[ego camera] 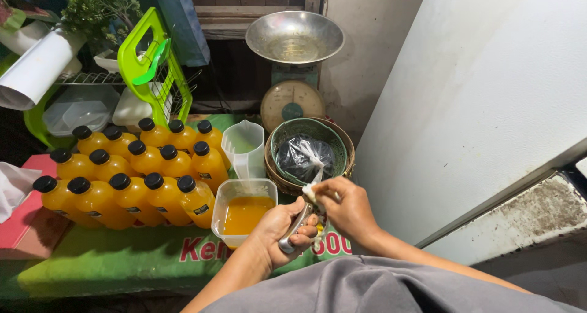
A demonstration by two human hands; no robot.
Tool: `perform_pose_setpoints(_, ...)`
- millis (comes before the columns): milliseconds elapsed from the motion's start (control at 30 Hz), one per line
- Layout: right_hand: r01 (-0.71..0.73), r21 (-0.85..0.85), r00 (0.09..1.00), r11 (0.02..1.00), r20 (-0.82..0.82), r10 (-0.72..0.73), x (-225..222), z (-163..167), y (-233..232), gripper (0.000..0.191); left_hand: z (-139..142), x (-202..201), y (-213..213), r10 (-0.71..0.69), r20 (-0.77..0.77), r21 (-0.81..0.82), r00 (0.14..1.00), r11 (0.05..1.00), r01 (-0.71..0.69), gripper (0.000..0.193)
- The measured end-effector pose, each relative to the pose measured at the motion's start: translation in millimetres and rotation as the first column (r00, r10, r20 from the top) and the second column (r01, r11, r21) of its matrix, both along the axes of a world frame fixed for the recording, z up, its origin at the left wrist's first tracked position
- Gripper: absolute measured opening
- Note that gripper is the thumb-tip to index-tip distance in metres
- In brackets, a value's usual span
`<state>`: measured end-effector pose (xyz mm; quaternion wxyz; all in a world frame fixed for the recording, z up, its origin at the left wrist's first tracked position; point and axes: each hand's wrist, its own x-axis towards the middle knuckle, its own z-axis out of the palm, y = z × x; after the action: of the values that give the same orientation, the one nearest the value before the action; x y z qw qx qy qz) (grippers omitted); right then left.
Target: The person uses a knife to scrape a white substance into a container, then wipes their hands on a tissue. They pick up two empty plastic bottles from a pink basket and place them on a table among many orange-filled bottles.
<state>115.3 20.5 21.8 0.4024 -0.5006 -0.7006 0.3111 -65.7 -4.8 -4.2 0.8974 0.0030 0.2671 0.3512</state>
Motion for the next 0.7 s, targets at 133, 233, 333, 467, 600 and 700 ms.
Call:
perform_pose_setpoints(133, 0.164, -0.127, 0.986, 0.978, -0.012, -0.167, 5, 1, 35, 0.018, 9, 3, -5, -0.054, -0.025, 0.046, 0.998, 0.997, 0.055, 0.038)
perform_pose_setpoints(233, 0.218, -0.197, 0.976, 0.956, 0.020, -0.219, 7, 3, 43, 0.017, 6, 4, -9, -0.043, -0.027, 0.029, 0.999, 0.999, 0.043, 0.034)
perform_pose_setpoints(333, 0.167, -0.135, 0.986, 0.977, 0.012, -0.167, 4, 2, 26, 0.018, -4, 3, -5, -0.042, 0.028, 0.000, 0.999, 0.999, 0.042, 0.040)
perform_pose_setpoints(467, 0.037, -0.057, 0.999, 0.998, 0.010, -0.037, -2, -2, -4, 0.017, -14, -4, -4, -0.062, 0.072, 0.038, 0.995, 0.998, 0.059, 0.050)
perform_pose_setpoints(600, -0.003, 0.014, 1.000, 1.000, 0.009, 0.003, 2, -13, 4, 0.016, -4, -2, -8, 0.000, -0.037, 0.017, 0.999, 1.000, 0.001, 0.045)
perform_pose_setpoints(700, 0.148, -0.087, 0.989, 0.985, 0.017, -0.147, 8, -23, 34, 0.018, 11, 0, -11, -0.018, -0.121, 0.033, 0.992, 0.999, 0.022, 0.036)
